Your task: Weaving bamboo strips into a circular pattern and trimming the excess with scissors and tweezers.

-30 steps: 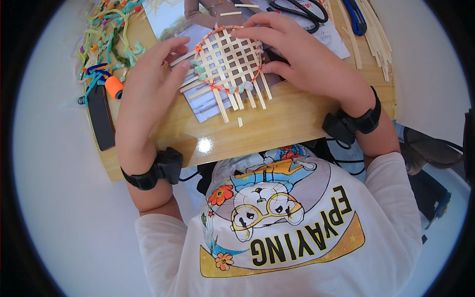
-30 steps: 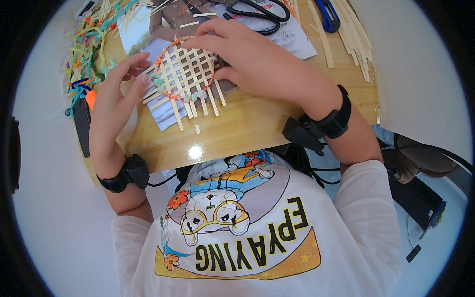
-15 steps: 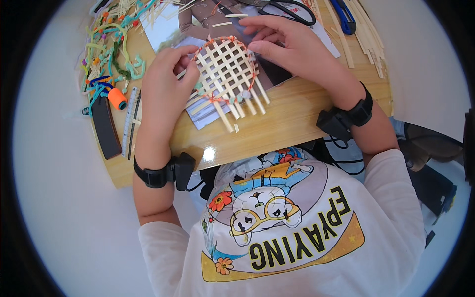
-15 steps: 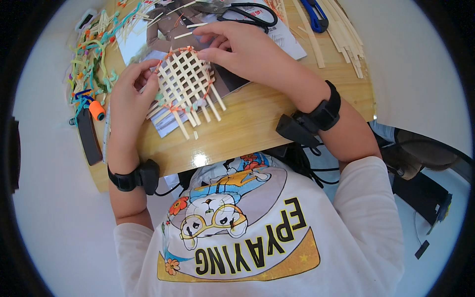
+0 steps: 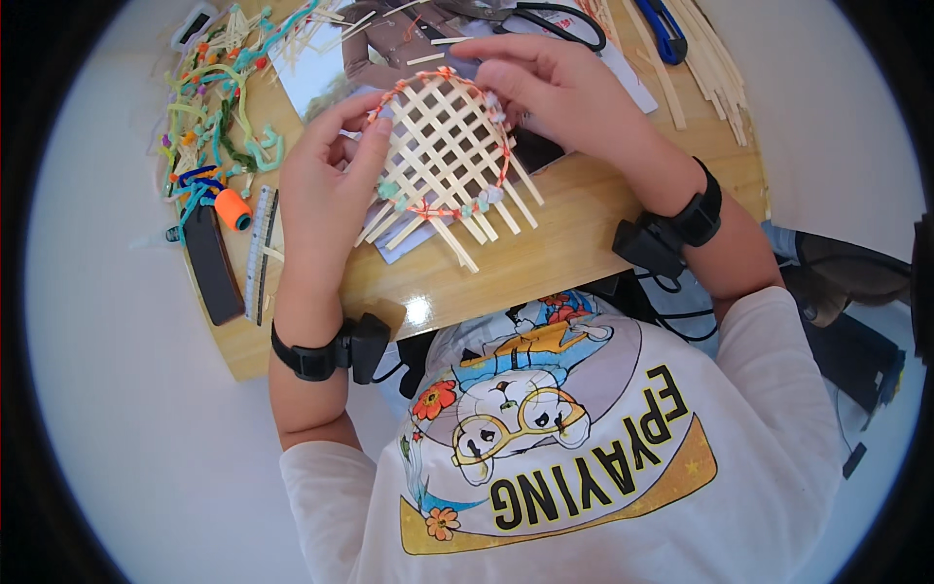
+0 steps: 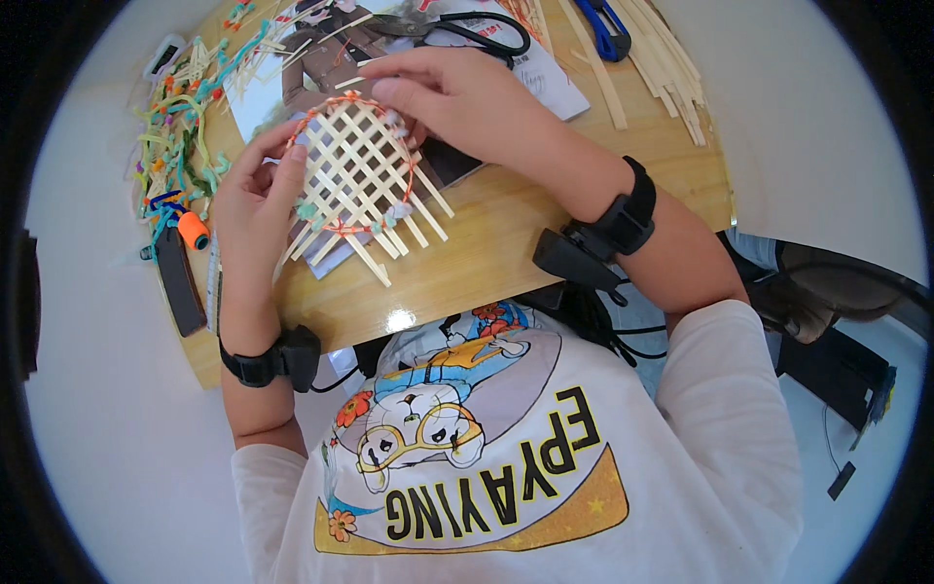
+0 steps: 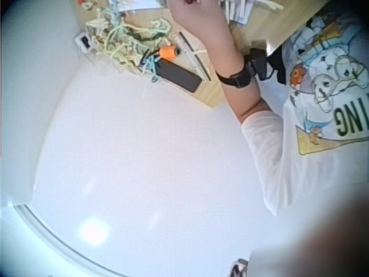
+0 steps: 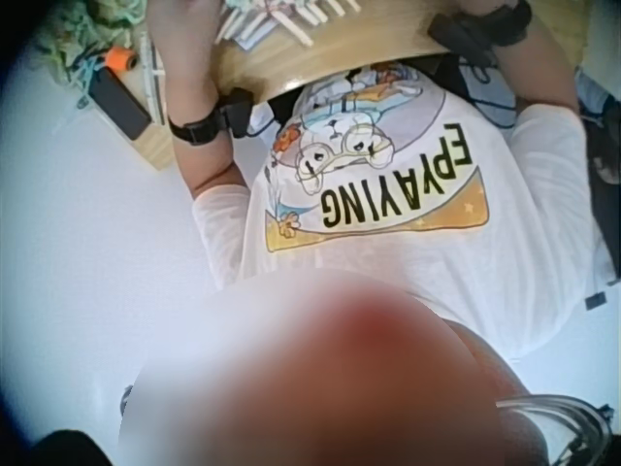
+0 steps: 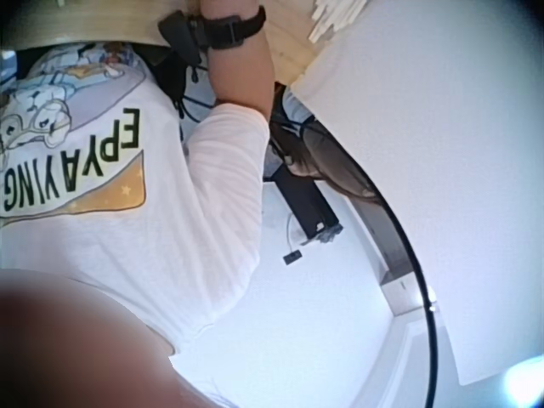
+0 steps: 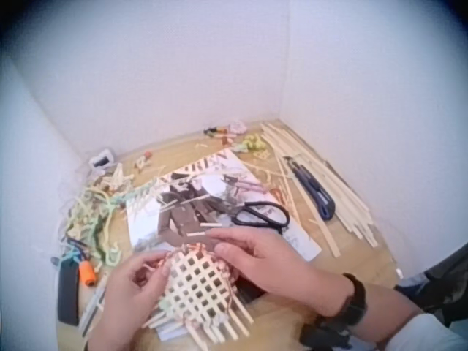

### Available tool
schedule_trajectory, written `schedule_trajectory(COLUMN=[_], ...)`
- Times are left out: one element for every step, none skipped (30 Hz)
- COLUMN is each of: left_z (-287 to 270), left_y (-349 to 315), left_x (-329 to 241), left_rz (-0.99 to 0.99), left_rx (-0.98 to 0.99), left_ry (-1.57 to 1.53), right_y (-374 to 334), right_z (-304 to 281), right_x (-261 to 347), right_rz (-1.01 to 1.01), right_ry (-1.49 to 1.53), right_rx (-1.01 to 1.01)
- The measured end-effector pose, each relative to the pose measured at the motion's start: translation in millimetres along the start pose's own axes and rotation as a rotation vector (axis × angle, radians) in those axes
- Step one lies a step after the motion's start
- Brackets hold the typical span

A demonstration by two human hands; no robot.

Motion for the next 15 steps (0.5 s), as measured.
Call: schedule_trajectory(left_z=[-2.9,-3.1,-5.8,-8.6,-7.7,-7.2,-7.2,-7.1,-6.8,-5.9,-5.0,-4.1,-3.5,-2.9,-3.0], left_y=[-0.1,1.3,2.3,3.3,2.7,1.3,0.9,0.8,0.4,0.1,0.1,0.6,0.9,1.4,1.6], left_x=[1.3,1.0,1.4,1.1,-1.4,-4.4,-6.2,-4.8,-4.3,-4.5,-3.1,-2.8,-2.8,-2.2,-2.3], left_rz=[-0.031,-0.026,-0.026,-0.026,-0.023,-0.016,-0.01,-0.008,0.028,0.065,0.064,0.082,0.099,0.098,0.108], left_rx=[-0.021,-0.025,-0.079,-0.132,-0.133,-0.146,-0.158,-0.159,-0.162,-0.163,-0.164,-0.165,-0.165,-0.165,-0.172], left_ry=[-0.025,-0.024,-0.072,-0.121,-0.12,-0.127,-0.135,-0.135,-0.096,-0.058,-0.058,-0.089,-0.121,-0.122,-0.12], right_y=[0.8,0.4,-1.5,-2.9,-4.8,-6.5,-7.9,-8.2,-7.2,-6.8,-6.1,-5.8,-5.5,-5.1,-4.9], right_z=[-3.6,-4.3,-2.5,-0.1,4.1,7.5,11.7,14.6,14.0,12.8,12.6,12.7,12.8,12.9,13.0], right_x=[-5.6,-2.9,-1.6,-1.3,-2.5,-1.9,-0.4,0.4,-2.2,-4.6,-5.5,-5.3,-5.4,-6.3,-7.7], right_rz=[-0.003,-0.009,0.023,0.055,0.046,0.043,0.028,0.013,0.022,0.021,-0.002,-0.024,-0.022,0.0,0.022], right_ry=[0.138,0.136,0.097,0.057,-0.035,-0.036,-0.067,-0.097,-0.098,-0.099,-0.099,-0.1,-0.1,-0.087,-0.075], right_rx=[-0.016,-0.015,0.004,0.023,0.061,0.061,0.058,0.055,0.039,0.038,0.046,0.054,0.055,0.057,0.059])
Point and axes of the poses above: each hand's wrist, its own y-axis towards the middle knuckle, its own z-axis out of the palm, x = y × z, the point moved 7 cm from there along y, towards the middle knuckle, and after that the axes turned 14 degrees about y, right-handed, at the moved point
